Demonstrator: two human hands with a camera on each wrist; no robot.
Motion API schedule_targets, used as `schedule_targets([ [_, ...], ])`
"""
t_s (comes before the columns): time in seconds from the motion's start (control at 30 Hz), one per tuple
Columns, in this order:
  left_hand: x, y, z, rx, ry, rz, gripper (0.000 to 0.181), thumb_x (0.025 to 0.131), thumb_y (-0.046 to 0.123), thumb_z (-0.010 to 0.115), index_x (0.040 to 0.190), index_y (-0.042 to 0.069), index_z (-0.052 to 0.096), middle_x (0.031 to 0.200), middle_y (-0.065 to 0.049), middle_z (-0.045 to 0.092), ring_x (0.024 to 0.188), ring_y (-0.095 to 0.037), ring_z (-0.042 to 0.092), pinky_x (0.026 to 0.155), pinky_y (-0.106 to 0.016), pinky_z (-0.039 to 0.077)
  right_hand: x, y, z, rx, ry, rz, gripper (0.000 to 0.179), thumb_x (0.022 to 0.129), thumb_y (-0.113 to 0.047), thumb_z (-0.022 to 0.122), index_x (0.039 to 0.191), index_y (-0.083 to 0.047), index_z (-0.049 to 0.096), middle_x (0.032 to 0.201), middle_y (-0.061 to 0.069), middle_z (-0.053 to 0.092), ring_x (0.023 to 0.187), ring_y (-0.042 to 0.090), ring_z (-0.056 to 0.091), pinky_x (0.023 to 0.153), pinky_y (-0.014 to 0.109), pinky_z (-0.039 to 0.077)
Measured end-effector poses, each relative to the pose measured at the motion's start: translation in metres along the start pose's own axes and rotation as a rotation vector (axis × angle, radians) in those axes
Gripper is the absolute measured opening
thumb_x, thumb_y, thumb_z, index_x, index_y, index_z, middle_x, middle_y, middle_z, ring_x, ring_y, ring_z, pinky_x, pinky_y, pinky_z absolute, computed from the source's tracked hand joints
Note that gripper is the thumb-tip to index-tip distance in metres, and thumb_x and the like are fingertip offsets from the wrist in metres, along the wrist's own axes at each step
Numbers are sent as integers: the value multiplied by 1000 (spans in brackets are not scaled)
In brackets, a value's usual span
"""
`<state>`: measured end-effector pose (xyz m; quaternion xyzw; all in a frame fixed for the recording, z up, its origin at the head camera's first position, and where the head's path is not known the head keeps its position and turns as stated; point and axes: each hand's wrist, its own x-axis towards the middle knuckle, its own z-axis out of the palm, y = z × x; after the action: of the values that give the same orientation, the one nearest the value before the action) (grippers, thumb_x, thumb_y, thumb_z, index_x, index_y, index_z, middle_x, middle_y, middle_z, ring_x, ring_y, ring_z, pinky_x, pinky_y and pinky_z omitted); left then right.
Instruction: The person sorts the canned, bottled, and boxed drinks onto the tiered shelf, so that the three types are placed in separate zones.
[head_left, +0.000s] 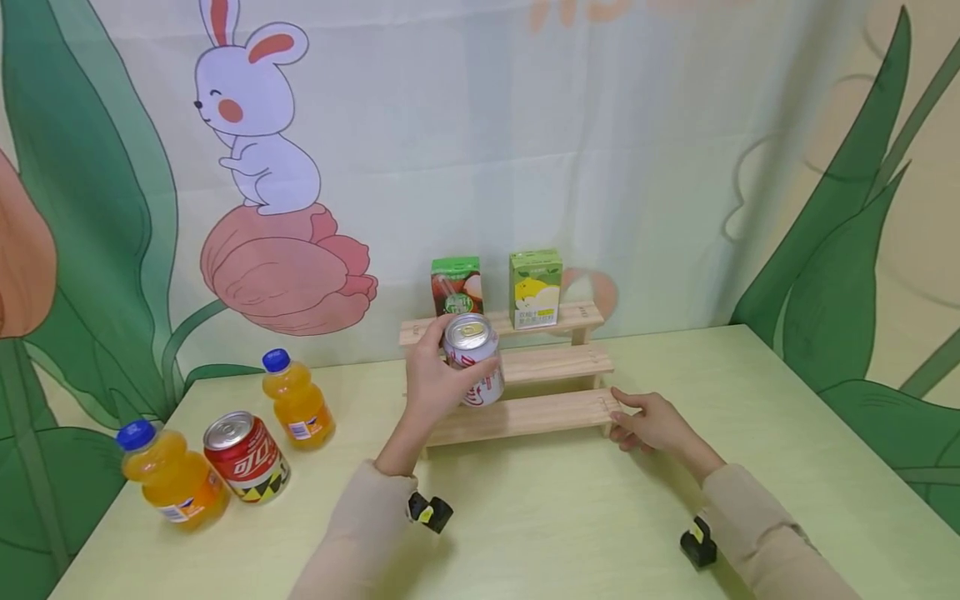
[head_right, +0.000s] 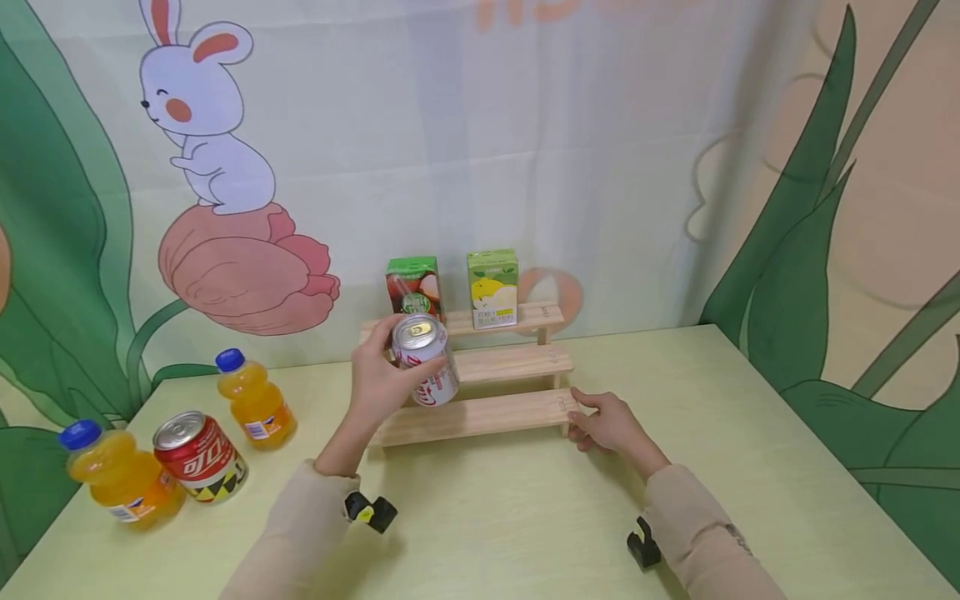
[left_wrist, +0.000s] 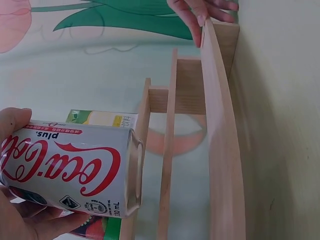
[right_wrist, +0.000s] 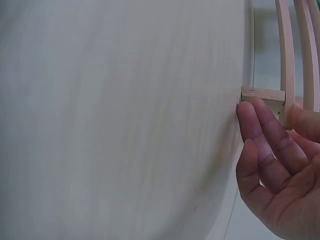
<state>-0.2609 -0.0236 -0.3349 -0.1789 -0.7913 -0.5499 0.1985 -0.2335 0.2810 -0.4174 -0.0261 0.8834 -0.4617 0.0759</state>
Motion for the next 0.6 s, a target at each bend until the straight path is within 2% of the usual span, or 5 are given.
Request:
schedule_targets([
  [0.2, 2, 0, 7, 22, -7, -12, 62, 66, 21, 81, 119, 7, 51, 107, -9, 60, 95, -21, 58, 77, -37, 51, 0, 0, 0, 11, -3, 3, 51, 93, -13, 50, 138, 2, 30, 75, 11, 68, 59, 23, 64, 41, 26, 38],
  [0.43, 4, -3, 14, 55, 3, 16, 63, 65, 23, 81, 119, 6, 52, 104, -9, 62, 92, -21, 59, 74, -38, 51, -1, 1, -1, 4, 3, -7, 51, 93, -13, 50, 137, 3, 31, 75, 12, 68, 59, 23, 64, 41, 27, 39],
  [0.6, 6, -5, 19, 56, 4, 14, 64, 65, 22, 82, 118, 6, 51, 105, -9, 60, 93, -22, 58, 75, -38, 50, -1, -1, -1, -9, 2, -9, 51, 94, -14, 50, 137, 4, 31, 75, 11, 68, 60, 23, 64, 42, 29, 41],
])
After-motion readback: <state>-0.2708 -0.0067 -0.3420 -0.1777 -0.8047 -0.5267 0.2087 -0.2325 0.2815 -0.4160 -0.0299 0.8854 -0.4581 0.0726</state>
